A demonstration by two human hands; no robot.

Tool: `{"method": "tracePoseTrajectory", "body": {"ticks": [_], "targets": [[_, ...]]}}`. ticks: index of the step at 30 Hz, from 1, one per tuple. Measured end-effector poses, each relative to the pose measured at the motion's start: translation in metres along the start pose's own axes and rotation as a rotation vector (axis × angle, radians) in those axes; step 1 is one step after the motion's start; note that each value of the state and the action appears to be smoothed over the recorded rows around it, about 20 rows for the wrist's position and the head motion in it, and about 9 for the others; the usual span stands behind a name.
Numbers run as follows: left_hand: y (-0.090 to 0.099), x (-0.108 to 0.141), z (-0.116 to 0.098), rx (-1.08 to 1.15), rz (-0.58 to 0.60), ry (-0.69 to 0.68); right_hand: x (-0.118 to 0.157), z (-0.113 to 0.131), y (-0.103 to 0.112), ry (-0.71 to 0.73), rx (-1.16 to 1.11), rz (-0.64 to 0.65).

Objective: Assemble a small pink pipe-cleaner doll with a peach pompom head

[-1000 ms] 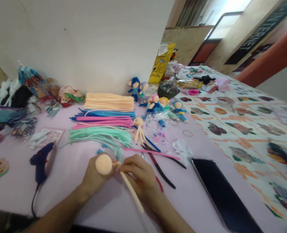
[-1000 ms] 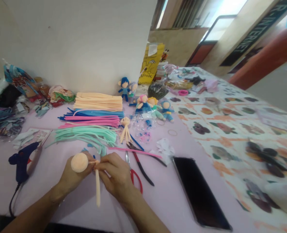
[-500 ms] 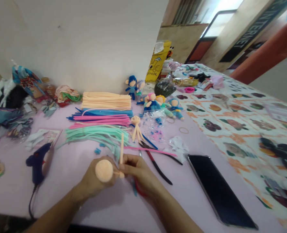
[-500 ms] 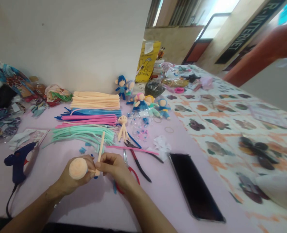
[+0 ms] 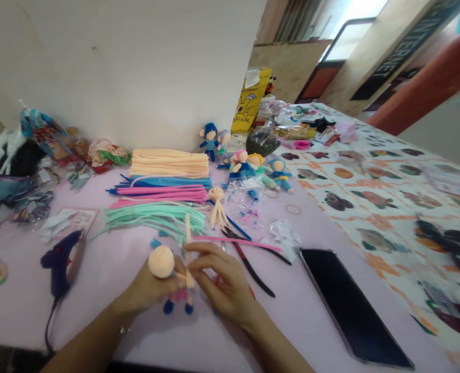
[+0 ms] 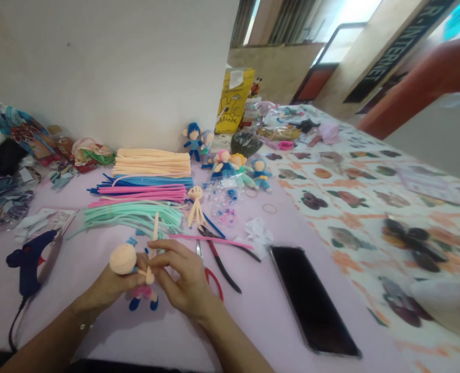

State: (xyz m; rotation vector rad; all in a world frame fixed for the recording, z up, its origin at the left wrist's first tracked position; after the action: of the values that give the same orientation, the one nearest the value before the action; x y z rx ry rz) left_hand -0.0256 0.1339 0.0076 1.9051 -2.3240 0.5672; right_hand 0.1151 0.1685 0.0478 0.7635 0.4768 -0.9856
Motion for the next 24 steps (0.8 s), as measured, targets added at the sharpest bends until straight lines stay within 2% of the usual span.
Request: {"method": "tracePoseTrajectory", "body": {"ticks": [3,9,20,24], "targets": [[0.0006,0.0003,0.0000,0.073,0.014,0.001,-0.0011,0.0022,-0.0017,0.001,-0.053,0.044],[0.0026,-0.0004,0.0047,0.107,0.057,0.019,-0.0028,0.0028,-0.0033,0.003,0.003,0.013],[0.0044,-0.0024,-0.0044,0.120,-0.006,-0.116,0.0007,0.0033,-0.0092,0.008,0.094,-0.027],[0.0046,-0.0029,-0.0044,0.115,-0.041,-0.142,0.0008,0.0069,-0.0065,0.059,0.154,-0.043]]}}
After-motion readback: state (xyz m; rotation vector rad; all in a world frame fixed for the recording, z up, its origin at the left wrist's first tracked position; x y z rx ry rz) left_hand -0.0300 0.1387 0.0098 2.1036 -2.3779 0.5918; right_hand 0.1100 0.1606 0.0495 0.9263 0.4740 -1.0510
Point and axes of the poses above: each hand's wrist, its own x-axis away from the middle knuckle, its own y-axis out of the back of the hand, z = x × y, the point moved 4 cm from there along -x, towards the middle knuckle, and after that the axes turned 8 degrees about y, right-handed, at the moved point
